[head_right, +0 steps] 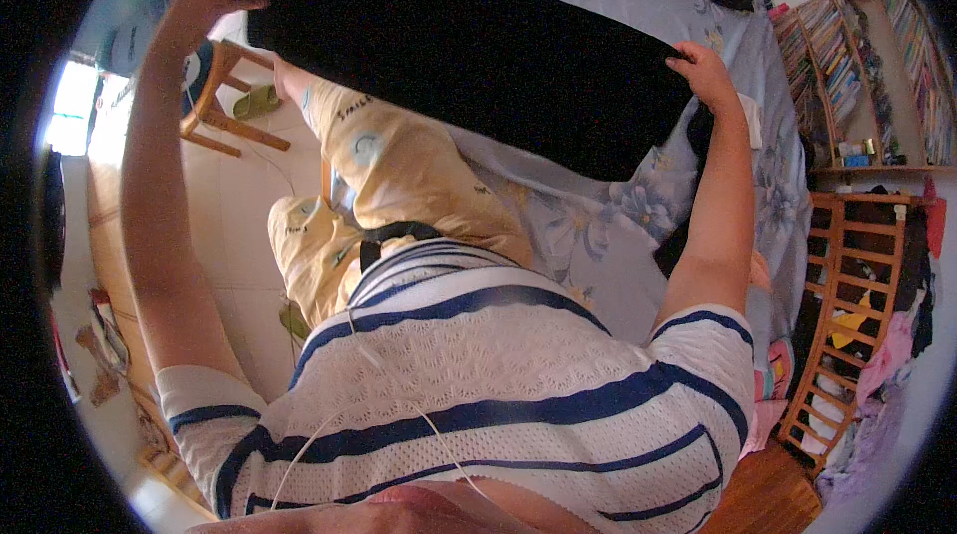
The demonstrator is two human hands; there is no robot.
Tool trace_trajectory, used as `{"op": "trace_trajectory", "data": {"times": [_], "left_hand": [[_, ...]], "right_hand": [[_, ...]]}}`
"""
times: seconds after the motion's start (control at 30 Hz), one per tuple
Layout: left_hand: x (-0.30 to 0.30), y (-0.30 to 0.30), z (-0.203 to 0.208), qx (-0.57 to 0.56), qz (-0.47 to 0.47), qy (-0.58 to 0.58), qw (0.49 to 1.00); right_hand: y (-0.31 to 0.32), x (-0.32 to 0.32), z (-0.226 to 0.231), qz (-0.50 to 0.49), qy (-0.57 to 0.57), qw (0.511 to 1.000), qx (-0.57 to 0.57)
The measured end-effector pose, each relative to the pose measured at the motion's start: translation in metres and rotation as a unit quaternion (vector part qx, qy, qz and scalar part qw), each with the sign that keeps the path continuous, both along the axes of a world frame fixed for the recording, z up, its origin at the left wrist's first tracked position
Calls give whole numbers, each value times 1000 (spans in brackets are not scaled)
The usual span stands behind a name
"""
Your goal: The person folds black socks and gray clothes by hand on a bed, placing them onto a stack.
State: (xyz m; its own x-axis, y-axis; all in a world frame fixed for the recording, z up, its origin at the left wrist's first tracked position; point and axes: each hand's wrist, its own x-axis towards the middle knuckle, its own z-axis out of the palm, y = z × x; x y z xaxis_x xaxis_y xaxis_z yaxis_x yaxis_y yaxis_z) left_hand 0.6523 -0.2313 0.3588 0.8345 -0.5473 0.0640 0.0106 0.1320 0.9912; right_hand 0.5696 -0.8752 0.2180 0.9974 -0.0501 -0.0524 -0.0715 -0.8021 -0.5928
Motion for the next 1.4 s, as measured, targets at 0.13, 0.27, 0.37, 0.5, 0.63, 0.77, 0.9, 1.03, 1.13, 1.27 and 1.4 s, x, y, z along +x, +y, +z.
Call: {"op": "trace_trajectory", "data": {"times": [0.13,0.27,0.37,0.5,0.63,0.77,0.9,1.03,1.13,1.27,1.4], "left_hand": [[45,-112,-17,544,78,-332,767],[89,-122,-75,142,72,-246,956],[123,-128,-136,193,-58,-388,899],[135,-145,-249,297,-34,-398,867],[106,-107,-341,410,-55,-303,859],[80,-86,-341,417,-31,-265,869],[84,-96,-335,407,-45,-246,879],[83,-82,-344,386,-15,-240,890],[88,-86,-335,369,-7,-247,896],[91,-77,-304,385,30,-268,883],[94,-124,-246,358,51,-343,867]], "right_hand": [[-68,7,12,-121,-149,974,-122],[-80,10,46,-175,-254,947,-94],[-84,11,-19,-88,-313,922,-212],[-59,11,-164,-98,-194,942,-254],[23,4,-247,-162,10,941,-296],[55,22,-221,-171,96,925,-325],[52,42,-220,-127,-64,978,-152],[167,89,-201,16,-181,983,-11],[234,94,-239,137,-83,985,57],[303,85,-220,128,-33,990,42],[335,99,-182,43,-132,977,163]]}}
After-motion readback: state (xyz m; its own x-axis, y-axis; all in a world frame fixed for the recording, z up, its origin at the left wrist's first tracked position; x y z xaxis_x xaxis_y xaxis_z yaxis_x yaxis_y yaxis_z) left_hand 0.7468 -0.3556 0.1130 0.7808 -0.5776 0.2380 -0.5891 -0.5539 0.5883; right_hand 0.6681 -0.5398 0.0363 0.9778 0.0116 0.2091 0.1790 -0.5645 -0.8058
